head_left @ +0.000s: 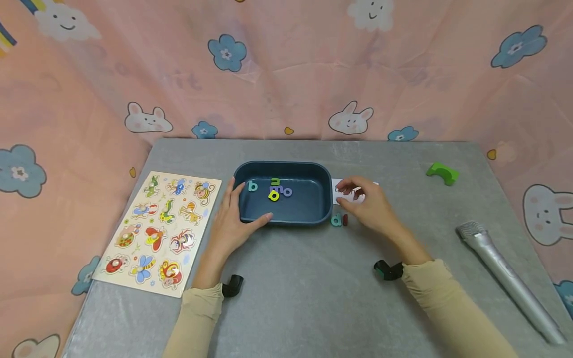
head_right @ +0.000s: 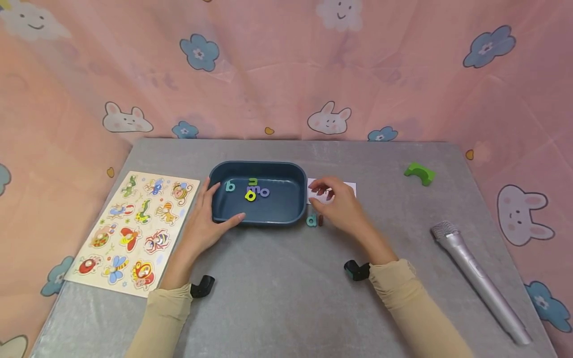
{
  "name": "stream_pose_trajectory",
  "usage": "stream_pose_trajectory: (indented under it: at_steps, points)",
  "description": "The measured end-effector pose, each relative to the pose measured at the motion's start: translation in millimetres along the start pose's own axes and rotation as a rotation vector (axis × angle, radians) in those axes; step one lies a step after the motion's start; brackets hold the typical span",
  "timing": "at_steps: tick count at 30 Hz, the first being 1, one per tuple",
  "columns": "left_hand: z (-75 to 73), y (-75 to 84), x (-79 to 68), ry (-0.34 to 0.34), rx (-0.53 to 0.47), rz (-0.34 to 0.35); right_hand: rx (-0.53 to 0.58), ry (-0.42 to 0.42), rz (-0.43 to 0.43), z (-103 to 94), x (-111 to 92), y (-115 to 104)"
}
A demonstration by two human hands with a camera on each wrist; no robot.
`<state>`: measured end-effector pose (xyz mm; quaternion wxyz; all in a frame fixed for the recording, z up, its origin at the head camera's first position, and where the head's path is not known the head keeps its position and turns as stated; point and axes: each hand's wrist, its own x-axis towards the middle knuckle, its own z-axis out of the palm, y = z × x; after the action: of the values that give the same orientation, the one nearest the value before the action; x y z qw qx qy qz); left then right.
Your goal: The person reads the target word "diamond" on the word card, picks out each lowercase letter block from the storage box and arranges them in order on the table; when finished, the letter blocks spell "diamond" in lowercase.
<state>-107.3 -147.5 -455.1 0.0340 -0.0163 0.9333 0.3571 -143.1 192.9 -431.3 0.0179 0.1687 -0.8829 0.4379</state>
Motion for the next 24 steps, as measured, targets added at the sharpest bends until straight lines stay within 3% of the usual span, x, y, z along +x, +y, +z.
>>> stream_pose_trajectory:
  at_steps: [4, 9, 16, 24]
  points:
    - [-0.4, 0.6, -0.1, -0.003, 0.0, -0.001, 0.038, 0.014, -0.068, 15.4, 9.5, -21.2]
    - [-1.2, 1.1, -0.4, 0.001, 0.0, 0.0, 0.004, -0.123, -0.1, 42.2, 24.6, -38.8]
    - [-1.3, 0.2, 0.3, 0.0, -0.003, 0.012, -0.025, -0.277, -0.084, 82.3, 48.6, -51.0]
    - [-1.4, -0.5, 0.5, 0.001, 0.0, 0.022, -0.121, -0.34, -0.044, 111.7, 70.9, -53.2]
